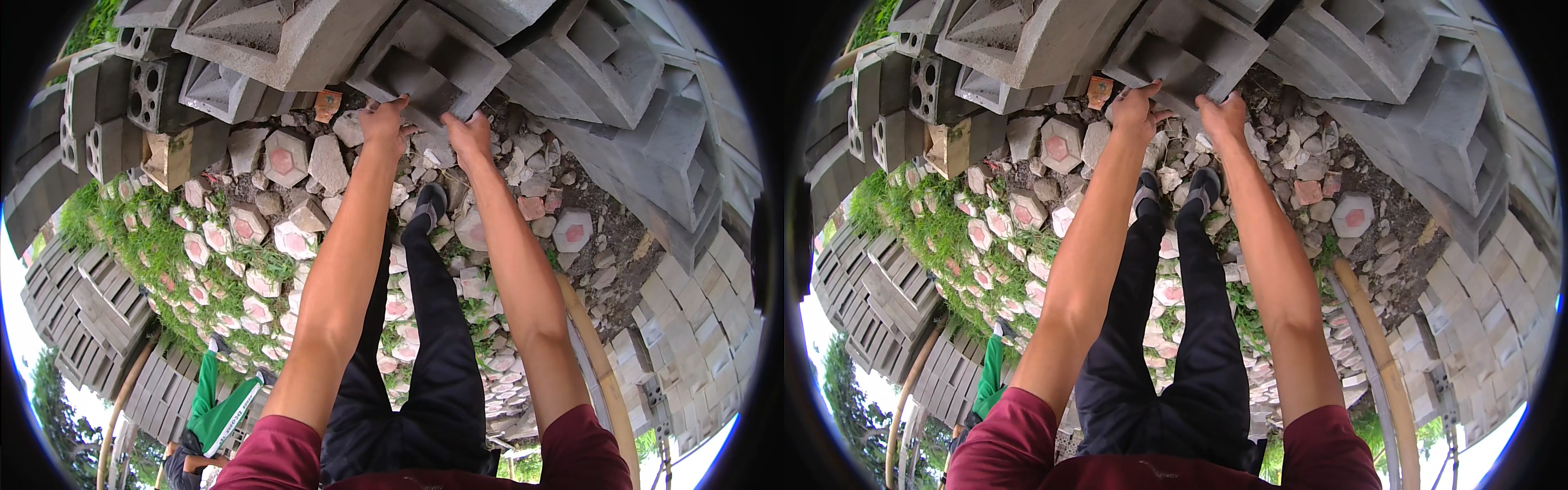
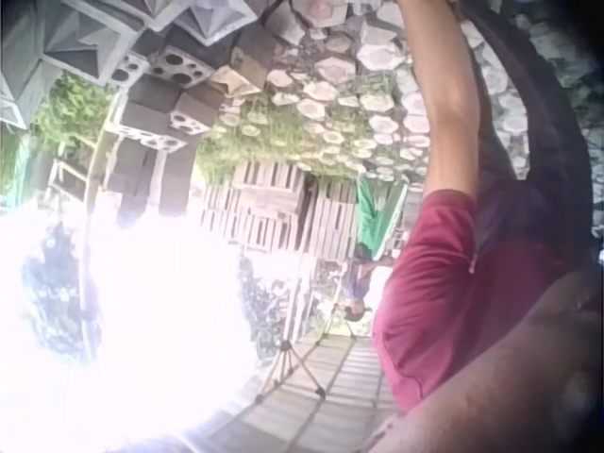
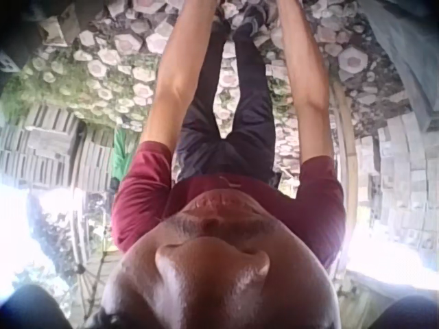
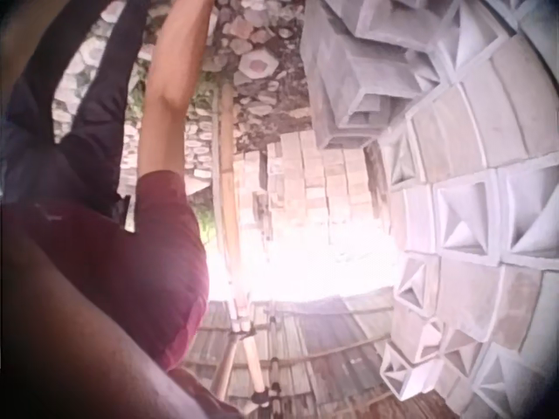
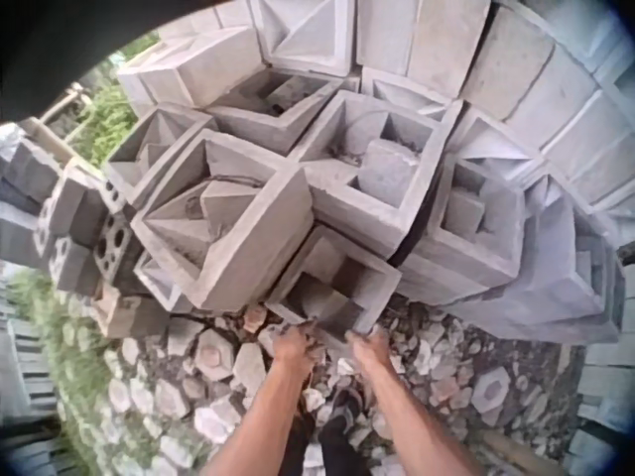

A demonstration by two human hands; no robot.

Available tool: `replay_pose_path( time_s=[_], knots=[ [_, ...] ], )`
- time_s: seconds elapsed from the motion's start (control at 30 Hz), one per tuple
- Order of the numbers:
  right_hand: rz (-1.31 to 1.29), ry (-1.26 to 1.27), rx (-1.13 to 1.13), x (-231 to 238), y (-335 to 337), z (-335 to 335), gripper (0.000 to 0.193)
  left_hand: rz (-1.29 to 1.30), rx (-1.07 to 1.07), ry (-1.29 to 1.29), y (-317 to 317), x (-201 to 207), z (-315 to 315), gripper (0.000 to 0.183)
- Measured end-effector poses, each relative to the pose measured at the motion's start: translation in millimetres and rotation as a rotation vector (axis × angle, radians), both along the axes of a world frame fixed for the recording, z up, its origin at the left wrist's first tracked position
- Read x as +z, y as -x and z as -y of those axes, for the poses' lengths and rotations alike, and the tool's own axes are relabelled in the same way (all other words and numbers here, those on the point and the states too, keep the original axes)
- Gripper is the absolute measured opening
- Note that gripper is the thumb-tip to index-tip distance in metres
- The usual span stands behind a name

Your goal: The person picks up hollow cinder blocks from a central pile and stacks them onto an existing wall of blocks one at a time by hand.

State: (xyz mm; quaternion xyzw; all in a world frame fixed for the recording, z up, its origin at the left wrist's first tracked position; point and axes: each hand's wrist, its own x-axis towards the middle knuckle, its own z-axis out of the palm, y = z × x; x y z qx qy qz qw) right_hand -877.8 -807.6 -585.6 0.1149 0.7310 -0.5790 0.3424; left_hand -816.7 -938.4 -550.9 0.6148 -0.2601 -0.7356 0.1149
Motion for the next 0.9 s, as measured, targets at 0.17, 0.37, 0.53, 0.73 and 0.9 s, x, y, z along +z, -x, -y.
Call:
replay_pose_path(
  time_s=[0.17,0.37,0.53,0.73,0.9],
  knots=[
    [-0.061,-0.045,0.191,-5.3,5.4,-2.7,0.045,0.002,-0.109,0.080,-12.9,-6.1,5.2,0.026],
    [0.073,-0.050,0.365,-8.9,24.6,-12.3,0.064,-0.134,-0.217,-0.110,-10.3,5.6,10.8,0.046],
    [0.070,-0.065,0.003,31.4,28.3,0.3,0.077,0.023,-0.203,-0.166,-1.3,13.1,33.2,0.056],
    [-0.023,0.184,-0.018,6.6,39.3,-10.2,0.072,-0.048,-0.252,-0.147,2.6,-8.1,29.8,0.048],
    [-0.191,0.138,0.129,-11.9,41.3,-14.9,0.051,0.023,-0.257,-0.035,0.0,-12.7,37.3,0.037]
  ],
)
